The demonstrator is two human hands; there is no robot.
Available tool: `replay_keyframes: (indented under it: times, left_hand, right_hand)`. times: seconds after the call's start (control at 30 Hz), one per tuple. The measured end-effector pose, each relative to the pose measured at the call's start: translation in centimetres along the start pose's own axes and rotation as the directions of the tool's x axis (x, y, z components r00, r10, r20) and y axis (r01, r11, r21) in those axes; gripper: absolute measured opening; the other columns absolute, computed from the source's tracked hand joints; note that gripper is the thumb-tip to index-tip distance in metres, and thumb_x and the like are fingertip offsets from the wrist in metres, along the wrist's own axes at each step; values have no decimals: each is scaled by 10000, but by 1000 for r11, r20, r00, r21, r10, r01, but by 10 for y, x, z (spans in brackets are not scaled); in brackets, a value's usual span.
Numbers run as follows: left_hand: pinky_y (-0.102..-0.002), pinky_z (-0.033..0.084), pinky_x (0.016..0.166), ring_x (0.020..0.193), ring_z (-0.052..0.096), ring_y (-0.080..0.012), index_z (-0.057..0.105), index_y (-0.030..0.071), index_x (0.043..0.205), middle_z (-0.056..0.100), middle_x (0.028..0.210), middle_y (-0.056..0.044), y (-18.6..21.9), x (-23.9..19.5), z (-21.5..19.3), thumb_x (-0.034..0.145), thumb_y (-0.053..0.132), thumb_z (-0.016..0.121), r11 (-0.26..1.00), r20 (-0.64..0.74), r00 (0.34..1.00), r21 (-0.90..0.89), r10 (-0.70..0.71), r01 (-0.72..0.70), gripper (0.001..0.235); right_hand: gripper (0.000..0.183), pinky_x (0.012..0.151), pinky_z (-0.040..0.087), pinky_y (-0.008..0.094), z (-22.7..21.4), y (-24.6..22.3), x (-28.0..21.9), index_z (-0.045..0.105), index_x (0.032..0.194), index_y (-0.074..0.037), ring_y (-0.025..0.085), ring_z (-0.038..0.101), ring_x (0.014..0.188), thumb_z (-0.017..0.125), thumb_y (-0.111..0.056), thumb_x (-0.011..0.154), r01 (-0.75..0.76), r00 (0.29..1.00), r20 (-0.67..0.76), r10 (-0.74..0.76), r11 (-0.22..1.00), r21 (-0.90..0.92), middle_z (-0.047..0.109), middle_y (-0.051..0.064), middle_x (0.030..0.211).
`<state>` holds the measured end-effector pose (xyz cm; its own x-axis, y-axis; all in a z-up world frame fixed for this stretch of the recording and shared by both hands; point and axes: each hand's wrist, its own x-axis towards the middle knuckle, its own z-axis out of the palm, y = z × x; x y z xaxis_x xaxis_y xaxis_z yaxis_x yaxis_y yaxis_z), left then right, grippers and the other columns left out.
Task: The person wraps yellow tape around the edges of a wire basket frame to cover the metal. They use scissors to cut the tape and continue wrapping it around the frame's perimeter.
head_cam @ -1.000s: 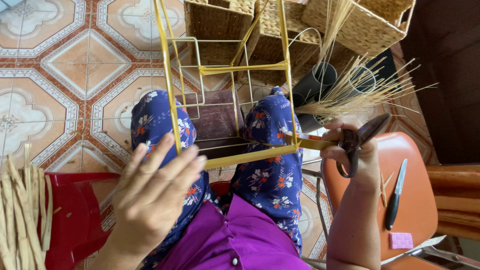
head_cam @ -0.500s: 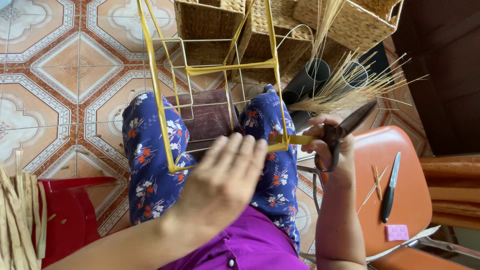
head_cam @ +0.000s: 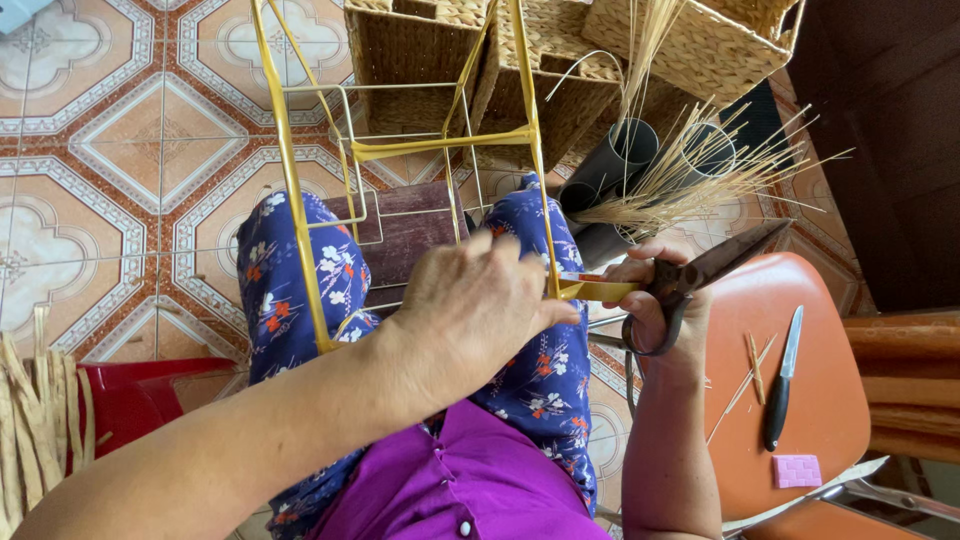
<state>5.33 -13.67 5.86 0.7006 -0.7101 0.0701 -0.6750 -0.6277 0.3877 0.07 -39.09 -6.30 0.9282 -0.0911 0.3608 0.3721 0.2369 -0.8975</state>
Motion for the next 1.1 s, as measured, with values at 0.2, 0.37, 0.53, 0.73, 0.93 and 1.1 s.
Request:
replay_keyframes:
  times: [0.2, 0.37, 0.53, 0.73, 0.93, 1.1]
  left_hand:
    - [-415, 596, 848, 1063, 720, -337, 750, 61, 861, 731, 995, -143, 11, 41, -4, 820, 133, 673, 933, -244, 903, 154, 354, -324, 114]
    - [-465, 568, 868, 1029, 719, -324, 776, 151, 998, 743, 1034, -125, 15, 86, 9, 884, 276, 672, 969, 348, 919, 85, 188, -230, 199]
    - [-474, 565, 882, 1030, 709, -345, 774, 104, 1032, 733, 1058, -155, 14, 99, 8, 848, 251, 716, 988, 342, 935, 83, 98, -133, 243]
    - [-472, 571, 890, 1021, 739, -296, 789, 121, 1017, 763, 1052, -109, 19, 108, -3, 706, 150, 861, 990, 471, 878, 56, 88, -129, 321]
    - [-456, 563, 869, 1007, 721, -257, 800, 222, 991, 761, 1020, -54, 21, 108, -4, 687, 142, 868, 984, 456, 880, 43, 133, -171, 322]
    - [-428, 571, 853, 993, 733, -247, 801, 227, 979, 771, 1001, -52, 12, 111, 7, 706, 143, 839, 988, 433, 890, -9, 141, -152, 288]
  right_hand:
    - [516, 800, 484, 243, 11, -19, -3, 545, 1368, 27, 163, 654, 871, 808, -30, 928, 18, 998, -65, -24, 995, -97, 708, 149, 946]
    - [574, 759, 468, 235, 18, -22, -17, 492, 1333, -26, 148, 629, 907, 835, -61, 874, 19, 985, -160, -60, 969, -246, 691, 138, 1136]
    - [597, 825, 471, 244, 25, -24, -64, 472, 1276, -71, 110, 578, 913, 863, -341, 912, 39, 947, -271, -172, 899, -436, 614, 58, 1027]
    - [664, 569, 421, 254, 26, -21, -109, 583, 1031, -10, 115, 550, 672, 880, -524, 736, -573, 793, 101, 600, 792, -209, 587, 48, 779]
    - [662, 554, 410, 228, 33, -8, -102, 621, 1038, -15, 74, 536, 647, 862, -554, 738, -585, 785, 71, 616, 773, -245, 564, 0, 711]
    - [561, 430, 353, 230, 37, 0, -90, 603, 1024, 7, 84, 486, 494, 854, -425, 768, -643, 754, 74, 653, 756, -121, 550, 13, 637]
